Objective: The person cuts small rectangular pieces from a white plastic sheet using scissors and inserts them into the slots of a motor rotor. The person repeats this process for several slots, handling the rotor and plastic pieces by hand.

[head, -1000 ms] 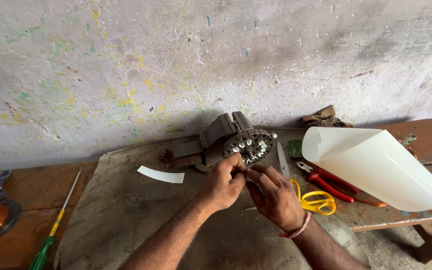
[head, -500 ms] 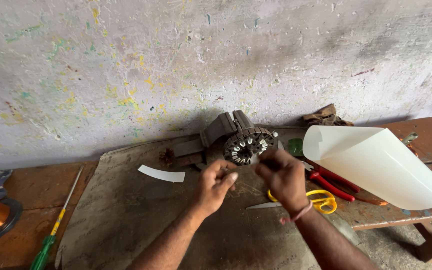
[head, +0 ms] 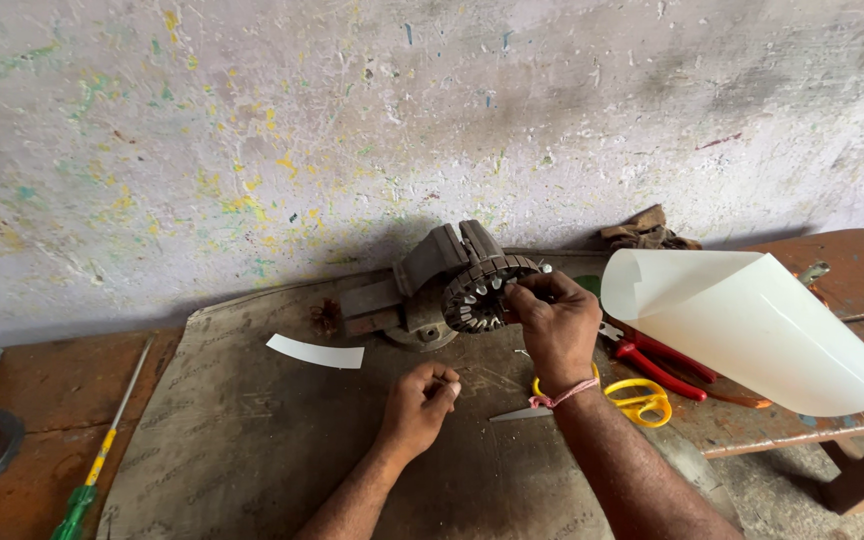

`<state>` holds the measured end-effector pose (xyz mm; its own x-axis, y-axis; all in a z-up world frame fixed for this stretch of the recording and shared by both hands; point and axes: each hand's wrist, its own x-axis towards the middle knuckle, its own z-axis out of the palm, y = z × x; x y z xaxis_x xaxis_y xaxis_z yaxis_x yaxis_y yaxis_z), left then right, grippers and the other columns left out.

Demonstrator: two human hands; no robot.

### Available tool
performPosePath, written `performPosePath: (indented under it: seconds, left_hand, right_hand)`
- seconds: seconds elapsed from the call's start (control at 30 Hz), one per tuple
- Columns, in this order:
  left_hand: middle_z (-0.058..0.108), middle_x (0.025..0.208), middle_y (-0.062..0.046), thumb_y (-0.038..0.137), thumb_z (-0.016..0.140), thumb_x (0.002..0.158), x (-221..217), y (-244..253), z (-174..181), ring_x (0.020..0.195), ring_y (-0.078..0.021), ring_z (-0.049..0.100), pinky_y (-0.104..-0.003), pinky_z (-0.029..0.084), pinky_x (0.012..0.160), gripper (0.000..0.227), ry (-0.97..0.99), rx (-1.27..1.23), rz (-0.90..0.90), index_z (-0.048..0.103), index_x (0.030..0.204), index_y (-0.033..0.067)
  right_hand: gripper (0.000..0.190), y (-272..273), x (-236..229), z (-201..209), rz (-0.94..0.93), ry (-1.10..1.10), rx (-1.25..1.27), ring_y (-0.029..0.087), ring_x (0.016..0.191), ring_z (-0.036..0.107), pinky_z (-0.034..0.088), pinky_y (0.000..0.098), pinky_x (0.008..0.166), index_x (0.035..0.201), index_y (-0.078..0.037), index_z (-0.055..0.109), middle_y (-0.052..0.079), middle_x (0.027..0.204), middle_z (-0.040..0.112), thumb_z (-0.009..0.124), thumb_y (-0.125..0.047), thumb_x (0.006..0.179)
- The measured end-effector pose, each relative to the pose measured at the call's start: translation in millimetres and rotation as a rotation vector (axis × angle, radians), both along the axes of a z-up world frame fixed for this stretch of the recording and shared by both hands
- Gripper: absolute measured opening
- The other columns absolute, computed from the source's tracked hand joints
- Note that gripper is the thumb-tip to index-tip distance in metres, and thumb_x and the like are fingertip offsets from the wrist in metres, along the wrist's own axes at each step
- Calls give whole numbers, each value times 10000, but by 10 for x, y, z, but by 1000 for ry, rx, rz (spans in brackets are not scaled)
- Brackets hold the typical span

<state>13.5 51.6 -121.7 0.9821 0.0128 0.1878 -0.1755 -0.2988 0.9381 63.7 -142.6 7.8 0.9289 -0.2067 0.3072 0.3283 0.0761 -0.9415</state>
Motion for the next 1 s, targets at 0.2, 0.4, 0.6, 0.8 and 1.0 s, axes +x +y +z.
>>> performPosePath:
  seconds: [0.2,0.4,0.6,0.8,1.0]
  left_hand:
    - [690,737,4,150,699,929,-5,-2,37,658,-76,664,-246,547,606,101,-8,18,-8,705,955,52]
    - [686,729,4,161,691,940,-7,1,27,659,-75,656,-251,546,607,101,4,34,-20,706,929,62]
    - [680,727,1,173,681,947,-29,12,29,661,-74,651,-256,551,610,124,-26,72,-34,710,918,56]
    - [673,710,-5,173,674,944,-42,1,48,640,-77,632,-261,540,586,129,-26,64,-35,711,925,50]
    - [672,703,4,171,669,941,-47,3,41,629,-67,630,-257,544,580,129,-34,64,-46,705,913,50]
  right_hand:
    - [115,-13,16,130,-5,113,-83,151,648,751,635,279,582,915,49,763,129,774,775,747,-59,878]
    - [108,3,-8,165,-47,11,-232,134,695,770,652,272,600,942,9,779,116,805,790,734,-64,877]
    - [96,-18,120,178,13,197,-7,172,643,755,655,297,591,935,39,732,142,808,777,726,-30,867]
    - [63,-48,230,109,73,259,170,207,615,742,645,329,562,884,18,680,141,784,757,724,-11,850]
    - [99,-55,204,104,120,226,189,196,629,741,656,324,590,872,16,654,133,787,731,750,18,851]
